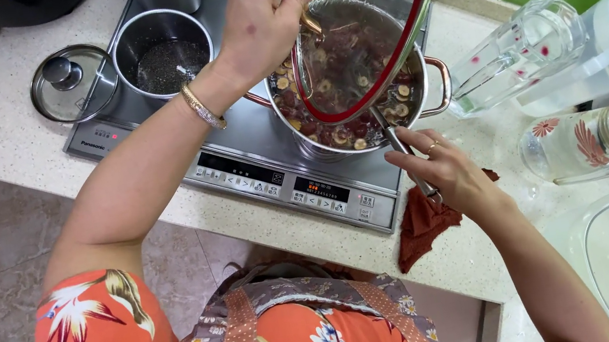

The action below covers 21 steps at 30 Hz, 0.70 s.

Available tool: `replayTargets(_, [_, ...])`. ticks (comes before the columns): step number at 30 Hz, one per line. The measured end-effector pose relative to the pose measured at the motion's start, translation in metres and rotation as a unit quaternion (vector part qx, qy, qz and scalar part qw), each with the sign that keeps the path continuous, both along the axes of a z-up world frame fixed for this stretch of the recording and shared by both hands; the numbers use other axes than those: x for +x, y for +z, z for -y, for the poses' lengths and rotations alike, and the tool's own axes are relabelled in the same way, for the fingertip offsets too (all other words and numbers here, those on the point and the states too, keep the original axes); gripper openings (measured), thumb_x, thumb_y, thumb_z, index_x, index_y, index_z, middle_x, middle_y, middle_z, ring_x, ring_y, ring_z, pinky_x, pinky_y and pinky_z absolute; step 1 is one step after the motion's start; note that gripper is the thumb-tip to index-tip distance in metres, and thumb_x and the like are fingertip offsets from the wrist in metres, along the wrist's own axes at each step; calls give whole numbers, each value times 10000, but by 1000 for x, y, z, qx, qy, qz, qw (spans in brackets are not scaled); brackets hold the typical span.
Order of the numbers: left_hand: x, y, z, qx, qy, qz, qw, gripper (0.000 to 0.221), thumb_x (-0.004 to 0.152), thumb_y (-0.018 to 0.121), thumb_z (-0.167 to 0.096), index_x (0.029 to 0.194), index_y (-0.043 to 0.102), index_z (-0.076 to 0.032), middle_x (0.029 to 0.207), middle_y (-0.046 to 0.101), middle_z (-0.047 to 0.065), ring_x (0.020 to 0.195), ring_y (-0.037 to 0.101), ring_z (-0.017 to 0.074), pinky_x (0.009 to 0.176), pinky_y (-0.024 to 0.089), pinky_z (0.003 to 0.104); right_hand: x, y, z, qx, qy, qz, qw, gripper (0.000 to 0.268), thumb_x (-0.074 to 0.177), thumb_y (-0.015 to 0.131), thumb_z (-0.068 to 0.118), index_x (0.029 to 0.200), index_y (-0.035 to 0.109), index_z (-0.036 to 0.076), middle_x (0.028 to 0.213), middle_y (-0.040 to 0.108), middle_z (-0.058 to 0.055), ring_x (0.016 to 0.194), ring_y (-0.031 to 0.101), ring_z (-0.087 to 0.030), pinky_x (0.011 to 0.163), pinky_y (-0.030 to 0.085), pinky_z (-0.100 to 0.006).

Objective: Preparing dried ingredients by washing them in a strainer and cutting them with scissors.

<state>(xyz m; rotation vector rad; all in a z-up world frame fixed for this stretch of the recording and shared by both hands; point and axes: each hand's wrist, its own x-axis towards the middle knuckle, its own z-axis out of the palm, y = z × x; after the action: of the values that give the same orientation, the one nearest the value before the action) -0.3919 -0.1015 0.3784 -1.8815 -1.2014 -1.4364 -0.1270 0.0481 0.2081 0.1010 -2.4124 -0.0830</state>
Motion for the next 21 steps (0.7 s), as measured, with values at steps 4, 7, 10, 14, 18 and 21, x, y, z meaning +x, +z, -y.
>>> replayTargets(4, [2, -1, 0, -1, 9, -8, 1000, 93, 922, 664, 54, 1011, 674, 26, 770, 621, 28, 598, 485, 112, 540, 418, 255, 2, 4, 3, 0, -10, 32, 999, 477, 716, 710, -111, 1150, 719, 86, 1414, 618, -161, 1123, 644, -319, 918, 612, -416])
replayTargets(7, [3, -4, -1, -7, 8, 2, 1000, 87, 908, 655, 46, 991, 668, 23, 756, 603, 26, 608, 484, 123, 552, 412, 264, 15, 3, 12, -22, 22, -9, 999, 470, 731, 751, -46, 1179, 704, 84, 1399, 618, -194, 1112, 663, -328, 904, 609, -426])
replayTargets(10, [4, -2, -5, 1, 2, -13, 1000, 94, 906, 677, 62, 989, 662, 21, 764, 607, 30, 598, 477, 123, 543, 417, 265, 26, -1, 19, -85, 45, -80, 992, 396, 782, 778, -31, 1157, 752, 92, 1389, 639, -192, 1108, 691, -310, 924, 601, -383])
replayTargets(14, [9, 1, -6, -9, -7, -11, 1000, 83, 909, 676, 67, 980, 669, 23, 748, 594, 18, 586, 455, 110, 528, 398, 257, 31, -22, 26, -122, 23, -250, 960, 258, 875, 779, -115, 1105, 731, -8, 1286, 678, -235, 1136, 713, -339, 976, 600, -378])
replayTargets(18, [12, 1, -12, 2, 12, -35, 999, 70, 900, 699, 50, 952, 674, 10, 732, 587, 24, 576, 473, 131, 531, 417, 275, 31, -50, 11, -356, 57, -376, 854, 299, 998, 643, -66, 1259, 605, 74, 1143, 700, -159, 984, 717, -254, 873, 619, -347])
replayTargets(21, [12, -3, -21, 3, 7, -50, 999, 84, 881, 697, 66, 939, 670, 12, 734, 647, 30, 555, 518, 128, 525, 447, 275, 39, -21, 1, -565, 74, -466, 677, 291, 1073, 617, 241, 1301, 523, 89, 1103, 708, -120, 1003, 748, -197, 904, 674, -282])
